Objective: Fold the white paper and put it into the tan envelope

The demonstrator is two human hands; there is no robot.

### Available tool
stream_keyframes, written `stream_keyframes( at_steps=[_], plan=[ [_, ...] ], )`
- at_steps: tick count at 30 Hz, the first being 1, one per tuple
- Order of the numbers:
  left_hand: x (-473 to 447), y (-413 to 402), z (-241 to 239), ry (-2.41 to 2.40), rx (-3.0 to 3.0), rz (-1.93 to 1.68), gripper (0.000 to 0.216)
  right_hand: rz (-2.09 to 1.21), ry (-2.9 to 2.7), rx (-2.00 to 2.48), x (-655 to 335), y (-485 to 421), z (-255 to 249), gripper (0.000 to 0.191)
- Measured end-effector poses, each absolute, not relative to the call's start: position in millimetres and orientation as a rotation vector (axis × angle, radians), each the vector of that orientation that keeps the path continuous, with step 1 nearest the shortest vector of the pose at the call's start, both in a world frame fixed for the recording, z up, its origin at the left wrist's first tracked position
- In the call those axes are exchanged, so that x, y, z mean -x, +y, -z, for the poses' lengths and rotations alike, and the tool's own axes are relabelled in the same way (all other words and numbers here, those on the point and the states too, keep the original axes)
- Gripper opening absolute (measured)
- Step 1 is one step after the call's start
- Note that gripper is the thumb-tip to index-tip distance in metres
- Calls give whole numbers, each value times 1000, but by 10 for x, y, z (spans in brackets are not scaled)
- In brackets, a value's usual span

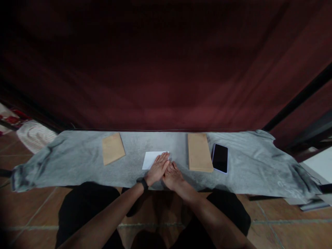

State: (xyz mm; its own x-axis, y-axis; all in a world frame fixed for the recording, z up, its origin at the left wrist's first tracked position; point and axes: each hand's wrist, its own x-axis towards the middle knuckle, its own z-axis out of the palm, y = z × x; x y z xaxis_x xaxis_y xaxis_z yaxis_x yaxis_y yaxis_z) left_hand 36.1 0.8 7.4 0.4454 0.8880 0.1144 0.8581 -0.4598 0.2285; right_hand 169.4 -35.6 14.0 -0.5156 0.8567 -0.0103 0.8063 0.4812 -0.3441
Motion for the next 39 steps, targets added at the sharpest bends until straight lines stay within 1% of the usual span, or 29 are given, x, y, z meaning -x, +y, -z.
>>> stream_keyframes(
  at_steps=[4,14,18,22,25,28,31,34,39],
  plan=[
    [-248,95,-49,1571,-2577,-338,57,-542,-2608,1417,-1800,-274,-200,63],
    [278,16,11,1835,-2545,-299,60,-657,-2634,1476,-1928,-184,-182,66],
    [421,-26,27,1919,-2488,-273,60,-564,-2627,1507,-1927,-195,-197,62],
    [417,-56,-8,1994,-2469,-263,61,-468,-2619,1539,-1894,-153,-307,51],
    [364,-66,-82,1915,-2554,-278,58,-416,-2549,1529,-1839,-83,-384,49],
    [321,-78,-143,1687,-2687,-244,53,-418,-2513,1476,-1760,-33,-374,54],
    [307,-97,-151,1512,-2740,-181,52,-449,-2534,1409,-1667,-31,-262,59],
    [310,-112,-125,1475,-2736,-157,52,-437,-2539,1415,-1585,-54,-104,63],
    [311,-116,-97,1486,-2766,-145,53,-293,-2489,1452,-1530,-62,82,62]
  ],
)
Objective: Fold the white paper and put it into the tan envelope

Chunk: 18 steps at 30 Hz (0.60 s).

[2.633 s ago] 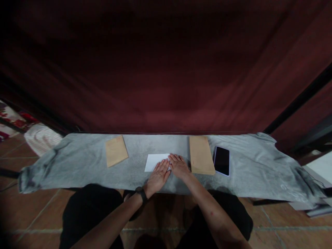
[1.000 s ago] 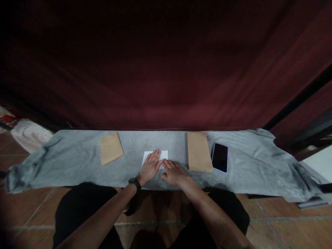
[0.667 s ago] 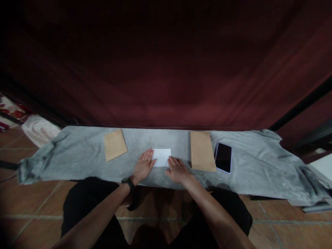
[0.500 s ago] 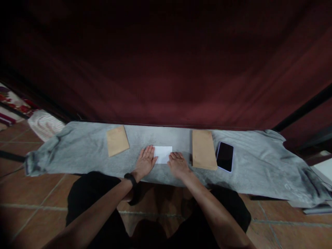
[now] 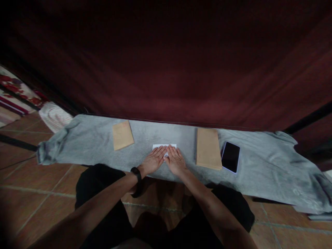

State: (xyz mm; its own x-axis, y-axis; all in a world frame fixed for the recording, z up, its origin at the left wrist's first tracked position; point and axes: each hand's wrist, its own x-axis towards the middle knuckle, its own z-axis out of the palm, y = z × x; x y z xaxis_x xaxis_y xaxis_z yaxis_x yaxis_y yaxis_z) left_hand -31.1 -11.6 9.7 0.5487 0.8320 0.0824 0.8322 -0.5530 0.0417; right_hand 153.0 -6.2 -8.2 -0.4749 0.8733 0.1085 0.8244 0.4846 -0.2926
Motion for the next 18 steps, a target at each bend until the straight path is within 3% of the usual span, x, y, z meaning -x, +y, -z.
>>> stream_keyframes(
  at_steps=[18],
  plan=[
    [341,-122,-44,-1602,2754,252,62,-171,-2430,1636,-1773,24,115,58]
  ],
)
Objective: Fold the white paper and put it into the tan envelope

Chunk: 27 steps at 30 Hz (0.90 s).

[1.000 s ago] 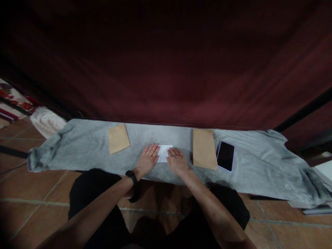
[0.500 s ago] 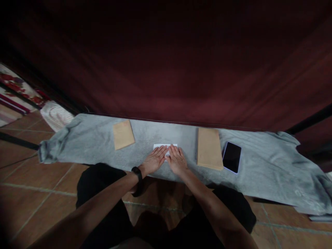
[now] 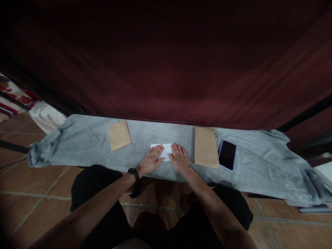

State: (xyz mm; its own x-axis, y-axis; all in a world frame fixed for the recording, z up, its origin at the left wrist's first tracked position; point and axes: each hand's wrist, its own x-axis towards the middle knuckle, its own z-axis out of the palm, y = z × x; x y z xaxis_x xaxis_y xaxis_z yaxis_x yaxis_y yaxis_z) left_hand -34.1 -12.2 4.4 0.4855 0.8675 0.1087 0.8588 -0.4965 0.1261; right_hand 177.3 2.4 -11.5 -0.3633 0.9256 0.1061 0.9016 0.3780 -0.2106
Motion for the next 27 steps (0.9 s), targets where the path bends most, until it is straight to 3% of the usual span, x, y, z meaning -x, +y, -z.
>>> stream_keyframes(
  at_steps=[13,20,27],
  plan=[
    [325,-114,-34,1588,-2653,-201,62,-232,-2345,1796,-1930,8,-47,54],
    [330,-110,-36,1571,-2660,-187,62,-310,-2528,1363,-1762,-272,-58,56],
    [335,-110,-51,1575,-2665,-176,62,-319,-2552,1408,-1824,-437,-63,59]
  ],
)
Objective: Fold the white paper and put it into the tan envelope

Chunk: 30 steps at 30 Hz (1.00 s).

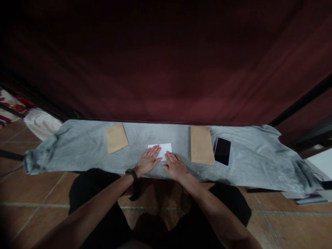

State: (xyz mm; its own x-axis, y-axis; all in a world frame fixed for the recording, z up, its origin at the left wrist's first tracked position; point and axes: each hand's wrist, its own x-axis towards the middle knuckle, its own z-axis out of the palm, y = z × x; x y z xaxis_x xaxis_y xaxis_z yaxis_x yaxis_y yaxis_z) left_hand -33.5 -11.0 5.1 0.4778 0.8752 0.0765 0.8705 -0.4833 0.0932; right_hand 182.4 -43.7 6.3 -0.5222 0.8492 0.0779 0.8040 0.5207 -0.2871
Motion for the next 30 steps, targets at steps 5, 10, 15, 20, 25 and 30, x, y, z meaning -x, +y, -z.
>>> stream_keyframes(
  at_steps=[5,10,15,20,25,30],
  plan=[
    [264,-121,-113,1555,-2623,-197,58,-383,-2597,1405,-1838,-519,-144,61],
    [57,-112,-130,1299,-2675,-193,54,-403,-2601,1438,-1799,-564,-189,60],
    [-48,-24,-111,1286,-2687,-182,53,-415,-2612,1480,-1787,-598,-192,60],
    [-61,80,-120,1264,-2708,-164,53,-459,-2622,1495,-1777,-611,-177,63],
    [-101,133,-129,1289,-2698,-177,53,-503,-2626,1511,-1765,-574,-193,64],
    [-140,187,-130,1324,-2673,-177,54,-567,-2653,1511,-1775,-562,-226,67]
  ],
)
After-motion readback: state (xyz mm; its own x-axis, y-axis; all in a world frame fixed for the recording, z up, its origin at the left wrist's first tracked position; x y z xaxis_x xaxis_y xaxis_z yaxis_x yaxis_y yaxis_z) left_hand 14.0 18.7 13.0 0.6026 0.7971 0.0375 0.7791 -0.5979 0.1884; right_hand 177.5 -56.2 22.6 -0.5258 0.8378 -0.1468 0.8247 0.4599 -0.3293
